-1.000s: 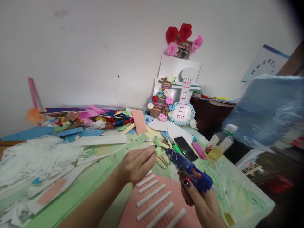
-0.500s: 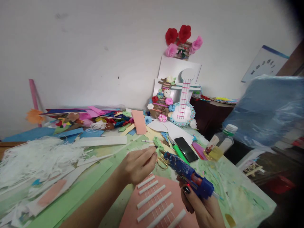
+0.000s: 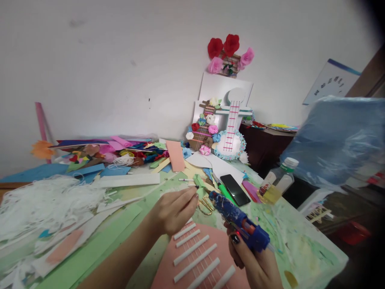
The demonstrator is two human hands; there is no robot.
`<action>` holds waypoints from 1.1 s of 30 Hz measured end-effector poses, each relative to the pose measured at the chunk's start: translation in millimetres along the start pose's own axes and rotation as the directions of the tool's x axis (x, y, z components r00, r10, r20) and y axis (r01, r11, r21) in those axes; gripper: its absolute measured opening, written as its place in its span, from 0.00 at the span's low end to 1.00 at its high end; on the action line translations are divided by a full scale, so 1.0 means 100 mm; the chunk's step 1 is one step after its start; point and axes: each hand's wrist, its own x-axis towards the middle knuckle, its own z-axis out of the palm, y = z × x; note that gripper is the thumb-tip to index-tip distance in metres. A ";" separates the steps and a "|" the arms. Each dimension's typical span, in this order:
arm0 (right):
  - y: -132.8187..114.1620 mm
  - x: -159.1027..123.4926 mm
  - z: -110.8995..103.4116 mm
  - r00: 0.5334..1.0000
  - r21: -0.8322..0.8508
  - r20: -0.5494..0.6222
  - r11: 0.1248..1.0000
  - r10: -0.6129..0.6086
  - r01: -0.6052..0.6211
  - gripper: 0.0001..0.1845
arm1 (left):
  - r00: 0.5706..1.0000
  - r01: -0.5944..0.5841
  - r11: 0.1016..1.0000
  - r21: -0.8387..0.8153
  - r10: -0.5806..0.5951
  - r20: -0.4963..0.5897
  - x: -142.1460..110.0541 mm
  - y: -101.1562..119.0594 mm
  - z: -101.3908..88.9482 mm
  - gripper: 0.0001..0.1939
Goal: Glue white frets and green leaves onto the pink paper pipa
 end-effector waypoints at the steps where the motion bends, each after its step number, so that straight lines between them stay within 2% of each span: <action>1: -0.02 0.00 0.01 1.000 -0.012 0.006 1.000 -0.019 0.019 0.17 | 1.000 0.004 1.000 -0.001 -0.004 -0.007 0.00 0.00 0.00 0.05; 4: -0.04 0.00 0.03 0.997 -0.074 -0.001 0.994 -0.081 0.080 0.16 | 0.999 0.033 0.999 -0.006 -0.033 -0.037 0.02 0.02 -0.02 0.04; 9: 0.04 -0.03 0.01 0.979 -0.311 -0.054 0.935 -0.197 0.171 0.17 | 0.996 0.078 0.997 0.022 -0.077 -0.048 0.03 0.04 -0.04 0.06; 14: 0.07 -0.04 0.03 0.975 -0.493 -0.004 0.849 -0.222 0.192 0.11 | 0.998 0.068 0.998 0.012 -0.067 -0.020 0.02 0.04 -0.03 0.07; 18: 0.16 -0.02 -0.01 0.964 -0.520 0.067 0.815 -0.259 0.255 0.13 | 0.997 0.075 0.997 0.012 -0.075 -0.023 0.02 0.04 -0.02 0.08; 22: 0.26 -0.01 -0.09 0.958 -0.539 0.059 0.799 -0.282 0.268 0.14 | 0.998 0.048 0.999 0.017 -0.047 -0.052 0.02 0.03 -0.01 0.07; 26: 0.31 -0.03 -0.11 0.964 -0.539 0.072 0.803 -0.256 0.253 0.16 | 0.998 0.045 0.999 -0.002 -0.045 -0.034 0.02 0.03 -0.01 0.06; 33: 0.39 -0.04 -0.14 0.936 -0.547 0.117 0.765 -0.331 0.339 0.17 | 0.999 0.027 1.000 0.006 -0.027 -0.035 0.04 0.03 -0.01 0.04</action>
